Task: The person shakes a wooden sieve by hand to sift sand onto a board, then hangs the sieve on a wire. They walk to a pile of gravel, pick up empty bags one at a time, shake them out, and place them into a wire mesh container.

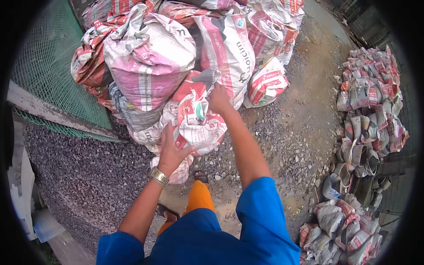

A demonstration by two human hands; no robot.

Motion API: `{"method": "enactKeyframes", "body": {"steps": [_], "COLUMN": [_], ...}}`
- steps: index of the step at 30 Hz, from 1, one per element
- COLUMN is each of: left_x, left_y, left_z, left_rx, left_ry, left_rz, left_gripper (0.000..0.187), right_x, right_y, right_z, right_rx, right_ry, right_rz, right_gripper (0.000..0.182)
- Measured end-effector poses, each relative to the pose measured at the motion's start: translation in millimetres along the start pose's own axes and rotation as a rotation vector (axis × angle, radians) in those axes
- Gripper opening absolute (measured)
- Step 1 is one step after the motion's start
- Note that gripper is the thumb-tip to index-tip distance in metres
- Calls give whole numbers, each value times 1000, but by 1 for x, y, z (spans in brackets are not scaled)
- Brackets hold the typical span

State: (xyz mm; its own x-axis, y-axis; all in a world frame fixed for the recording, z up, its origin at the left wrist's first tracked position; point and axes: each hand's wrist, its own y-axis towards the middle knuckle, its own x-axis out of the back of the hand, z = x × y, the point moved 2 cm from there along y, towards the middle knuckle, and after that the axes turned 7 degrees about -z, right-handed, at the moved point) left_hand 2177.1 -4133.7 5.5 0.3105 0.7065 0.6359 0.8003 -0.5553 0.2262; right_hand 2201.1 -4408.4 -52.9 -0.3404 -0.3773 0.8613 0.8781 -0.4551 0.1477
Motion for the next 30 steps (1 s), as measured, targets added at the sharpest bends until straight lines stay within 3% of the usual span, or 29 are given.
{"method": "enactKeyframes", "body": {"steps": [1,3,4,6,7,9,11,13,14,16,18,20,21,23,24,25,26,27,28,29,30], "left_x": [-19,-47,-58,-69,-75,-70,-60,-50,-47,-42,-39,-40,-39,-32,-23,-16,-16,-16,-12,-14,-15], "left_y": [20,50,58,68,72,61,45,25,14,-2,-6,0,5,11,10,18,13,3,-12,-24,-31], "left_z": [-3,-2,2,29,42,56,67,79,88,104,97,91,84,75,80,46,53,67,80,91,97], "left_rx": [-1,88,170,205,229,238,411,676,675,509,544,528,528,742,586,541,510,481,507,582,654], "left_ry": [16,-9,-37,-84,-147,-198,-449,-694,-696,-505,-520,-541,-549,-645,-287,-446,-424,-399,-379,-316,-258], "left_rz": [-39,-44,-65,-39,-16,-66,-22,-67,-56,-70,-69,-90,-92,-80,40,-57,-116,-174,-200,-160,-115], "left_gripper": [103,98,94,85,77,60,49,40,40,34,38,38,38,31,22,26,26,27,27,27,27], "right_x": [-50,-26,-38,-48,-47,-62,-18,-28,-28,-27,-42,-61,-76,-109,-74,-18,11,57,96,92,111], "right_y": [14,6,8,11,8,16,61,65,52,47,60,77,79,75,66,56,51,40,30,30,29], "right_z": [-33,-4,-13,-25,-24,-27,6,13,19,20,11,0,-20,-50,-44,-39,-46,-33,-9,-31,-22], "right_rx": [202,360,348,460,485,314,114,3,14,91,99,145,149,186,173,168,-7,-28,-279,-112,-208], "right_ry": [-96,-372,-362,-115,-316,-36,440,339,224,163,148,-26,-33,-5,237,484,633,415,809,659,723], "right_rz": [-137,-102,-93,-335,-339,-530,-380,-416,-560,-584,-606,-222,-222,-379,-272,-148,-50,-51,33,-87,-130], "right_gripper": [53,50,50,18,18,25,32,31,30,40,42,40,40,37,35,34,33,26,16,13,13]}}
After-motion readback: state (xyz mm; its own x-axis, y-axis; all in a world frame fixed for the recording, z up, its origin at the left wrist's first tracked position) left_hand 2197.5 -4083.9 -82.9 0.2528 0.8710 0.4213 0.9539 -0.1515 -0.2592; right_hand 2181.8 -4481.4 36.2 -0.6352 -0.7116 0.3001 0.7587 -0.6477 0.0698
